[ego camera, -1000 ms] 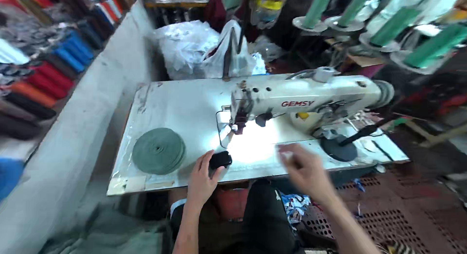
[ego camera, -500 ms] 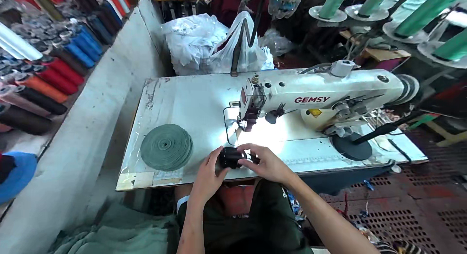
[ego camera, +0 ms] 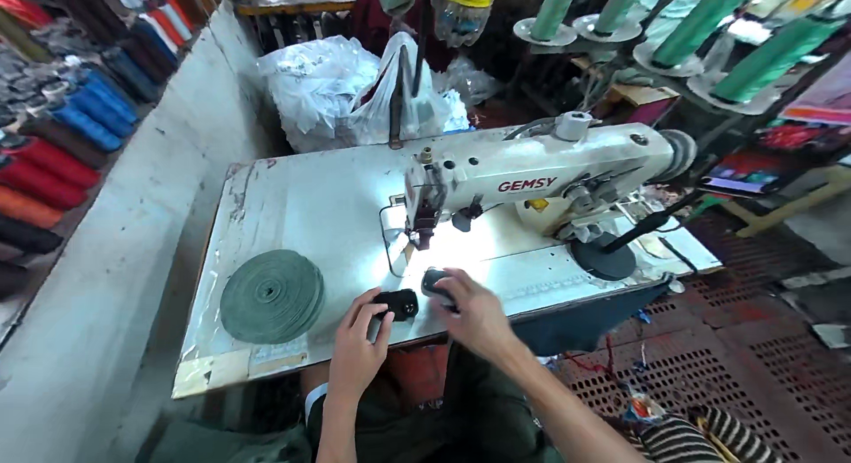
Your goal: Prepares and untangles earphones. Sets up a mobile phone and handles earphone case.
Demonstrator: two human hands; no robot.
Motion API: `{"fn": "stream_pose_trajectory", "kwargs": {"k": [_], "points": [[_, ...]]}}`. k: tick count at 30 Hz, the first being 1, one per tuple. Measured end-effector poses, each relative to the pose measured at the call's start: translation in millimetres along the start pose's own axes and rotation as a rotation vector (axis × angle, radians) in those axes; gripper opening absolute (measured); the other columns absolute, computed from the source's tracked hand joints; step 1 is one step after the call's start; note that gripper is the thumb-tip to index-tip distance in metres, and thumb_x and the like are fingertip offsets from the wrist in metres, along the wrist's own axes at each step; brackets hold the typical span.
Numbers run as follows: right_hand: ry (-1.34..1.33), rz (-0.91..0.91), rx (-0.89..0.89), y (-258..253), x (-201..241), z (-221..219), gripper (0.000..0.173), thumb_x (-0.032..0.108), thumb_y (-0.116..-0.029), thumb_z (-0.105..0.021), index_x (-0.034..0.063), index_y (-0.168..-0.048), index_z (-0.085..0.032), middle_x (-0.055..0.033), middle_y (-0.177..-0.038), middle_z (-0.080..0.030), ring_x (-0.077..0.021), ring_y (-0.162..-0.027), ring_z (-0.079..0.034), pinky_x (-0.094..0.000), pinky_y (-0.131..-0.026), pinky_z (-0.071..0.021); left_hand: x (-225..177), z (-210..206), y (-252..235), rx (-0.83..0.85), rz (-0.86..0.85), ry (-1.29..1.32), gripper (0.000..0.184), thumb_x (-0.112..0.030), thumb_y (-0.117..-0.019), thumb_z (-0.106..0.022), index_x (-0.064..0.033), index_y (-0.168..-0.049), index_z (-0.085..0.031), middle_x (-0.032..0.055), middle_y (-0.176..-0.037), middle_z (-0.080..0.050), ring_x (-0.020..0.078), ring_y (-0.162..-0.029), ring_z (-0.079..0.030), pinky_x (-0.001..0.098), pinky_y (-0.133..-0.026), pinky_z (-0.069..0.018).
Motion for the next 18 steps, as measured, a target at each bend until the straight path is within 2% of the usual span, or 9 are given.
{"fn": "stream_pose_trajectory", "kwargs": {"k": [2,4,7,10,14,18], "points": [[-0.122,0.079,0.109,-2.4,20.9,-14.5,0.039,0.034,-0.0973,-0.068,0.0133,-0.131,-0.068,-0.0119,-0.147,-0.058,-0.0268,-0.118,-0.068,-0.0475,-0.093,-0.0593,-1.7,-0.9,-1.5,0.005,-0.015,-0.027,0.026,-0.027,-0.0993,-0.065,-0.0037,-0.108,-0.073,0.0144,-0.134,-0.066,0.0168,-0.122,-0.066,0.0314,-0.100,-0.0567],[-0.165,0.101,0.202,-8.5,30.4,-27.5,0.047,0.028,-0.0951,-0.070,0.0132,-0.139,-0.061,-0.0120,-0.147,-0.058,-0.0289,-0.116,-0.068,-0.0499,-0.093,-0.0583,-3.4,-3.2,-2.7,0.021,-0.033,-0.058,0.028,-0.027,-0.1004,-0.062,-0.0020,-0.110,-0.071,0.0164,-0.134,-0.065,0.0196,-0.124,-0.064,0.0336,-0.103,-0.0552],[-0.233,0.099,0.243,-13.4,31.2,-32.8,0.045,0.023,-0.0956,-0.069,0.0106,-0.138,-0.059,-0.0127,-0.141,-0.060,-0.0303,-0.111,-0.069,-0.0512,-0.089,-0.0585,-4.6,-4.1,-3.7,0.013,-0.039,-0.079,0.031,-0.027,-0.1016,-0.058,0.0019,-0.109,-0.067,0.0198,-0.134,-0.063,0.0227,-0.125,-0.063,0.0351,-0.103,-0.0538],[-0.229,0.148,0.222,-9.4,31.7,-33.9,0.044,0.022,-0.0960,-0.069,0.0089,-0.137,-0.059,-0.0133,-0.140,-0.061,-0.0296,-0.112,-0.069,-0.0492,-0.088,-0.0590,-6.0,-3.3,-4.2,-0.006,-0.030,-0.081,0.031,-0.028,-0.1020,-0.059,0.0021,-0.108,-0.065,0.0199,-0.133,-0.063,0.0211,-0.124,-0.063,0.0332,-0.102,-0.0537],[-0.215,0.167,0.170,-5.2,29.2,-30.7,0.045,0.025,-0.0964,-0.070,0.0080,-0.137,-0.059,-0.0132,-0.141,-0.061,-0.0274,-0.113,-0.069,-0.0457,-0.089,-0.0593,-4.8,-4.1,-4.6,0.009,-0.034,-0.045,0.041,-0.037,-0.0995,-0.063,0.0014,-0.112,-0.061,0.0212,-0.135,-0.060,0.0222,-0.127,-0.061,0.0335,-0.103,-0.0533],[-0.201,0.168,0.148,-4.4,28.3,-33.8,0.045,0.029,-0.0974,-0.069,0.0091,-0.137,-0.060,-0.0112,-0.139,-0.063,-0.0251,-0.113,-0.069,-0.0440,-0.090,-0.0595,-3.3,-3.0,-3.0,0.011,-0.004,-0.100,0.032,-0.031,-0.1004,-0.061,0.0007,-0.107,-0.065,0.0189,-0.135,-0.062,0.0207,-0.122,-0.064,0.0331,-0.099,-0.0553]]}}
Point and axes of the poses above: each hand's wrist, its own y-axis away from the middle knuckle, its own z-axis out of the back of the hand, x = y × z, the point moved 7 cm from there along -y, towards the middle knuckle
